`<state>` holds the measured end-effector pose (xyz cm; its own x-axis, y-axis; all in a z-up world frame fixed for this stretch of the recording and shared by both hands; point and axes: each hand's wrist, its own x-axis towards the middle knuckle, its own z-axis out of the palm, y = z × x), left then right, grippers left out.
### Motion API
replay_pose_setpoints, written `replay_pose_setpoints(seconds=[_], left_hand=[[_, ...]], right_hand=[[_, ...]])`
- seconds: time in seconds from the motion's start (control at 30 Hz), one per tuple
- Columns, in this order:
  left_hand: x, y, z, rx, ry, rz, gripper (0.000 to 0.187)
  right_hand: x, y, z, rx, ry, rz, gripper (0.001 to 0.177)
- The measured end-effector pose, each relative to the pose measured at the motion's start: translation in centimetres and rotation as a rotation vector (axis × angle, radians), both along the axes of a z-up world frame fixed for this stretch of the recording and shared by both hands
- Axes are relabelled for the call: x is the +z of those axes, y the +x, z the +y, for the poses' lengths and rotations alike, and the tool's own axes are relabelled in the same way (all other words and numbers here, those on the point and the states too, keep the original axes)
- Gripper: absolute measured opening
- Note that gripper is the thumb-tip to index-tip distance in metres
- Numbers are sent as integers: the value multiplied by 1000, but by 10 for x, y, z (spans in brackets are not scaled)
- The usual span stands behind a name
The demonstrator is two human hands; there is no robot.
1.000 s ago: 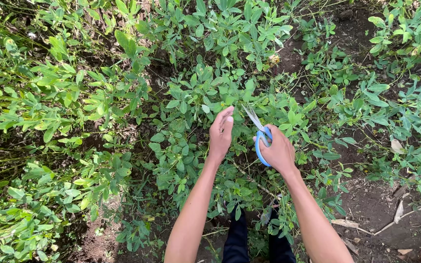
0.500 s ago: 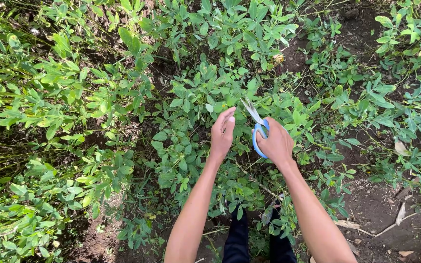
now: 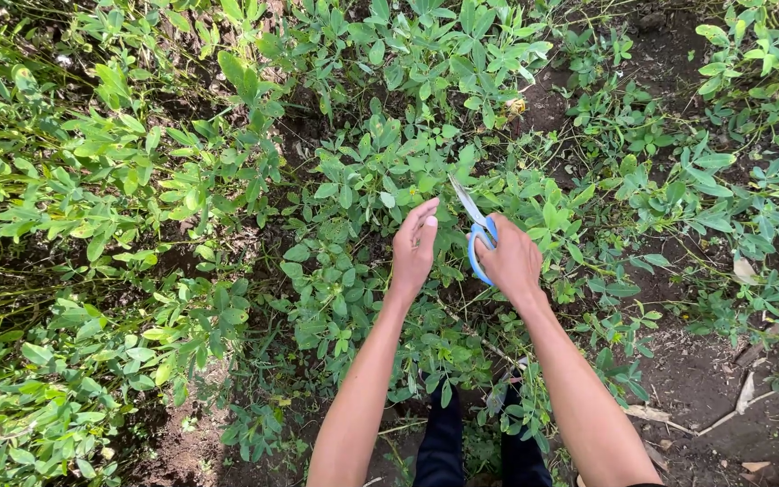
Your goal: The recorder uses a pair of blue-handled scissors to prune and cut stems from leafy green plants in a garden.
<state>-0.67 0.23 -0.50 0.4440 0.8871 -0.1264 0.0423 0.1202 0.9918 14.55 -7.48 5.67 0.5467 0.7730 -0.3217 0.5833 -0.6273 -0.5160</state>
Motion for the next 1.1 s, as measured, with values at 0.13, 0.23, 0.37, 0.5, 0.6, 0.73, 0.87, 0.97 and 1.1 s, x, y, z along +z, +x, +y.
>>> replay_pose_setpoints(seconds=[0.13, 0.23, 0.37, 0.5, 0.6, 0.73, 0.87, 0.97, 1.1], left_hand=[[-5, -1, 0, 1, -15, -26, 44], [-1, 0, 0, 2, -12, -14, 44], [3, 1, -1, 3, -30, -5, 44], [0, 2, -3, 3, -42, -33, 44], [-1, 1, -3, -4, -38, -46, 45], [5, 1, -5, 3, -52, -27, 46], [7, 0, -6, 1, -56, -21, 46], [2, 0, -7, 8, -44, -43, 44], [3, -2, -7, 27, -31, -90, 42]], right_hand=[[-7, 6, 0, -18, -47, 24, 38], [-19, 12, -4, -25, -5, 68, 43], [-39, 18, -10, -32, 76, 244, 40], [-55, 20, -14, -3, 145, 293, 41], [-65, 22, -17, -9, 174, 330, 40], [-61, 22, -19, -29, 150, 434, 37], [-54, 21, -19, -29, 121, 466, 32], [-44, 20, -18, -29, 125, 491, 32], [-38, 23, -27, -11, 176, 589, 33]])
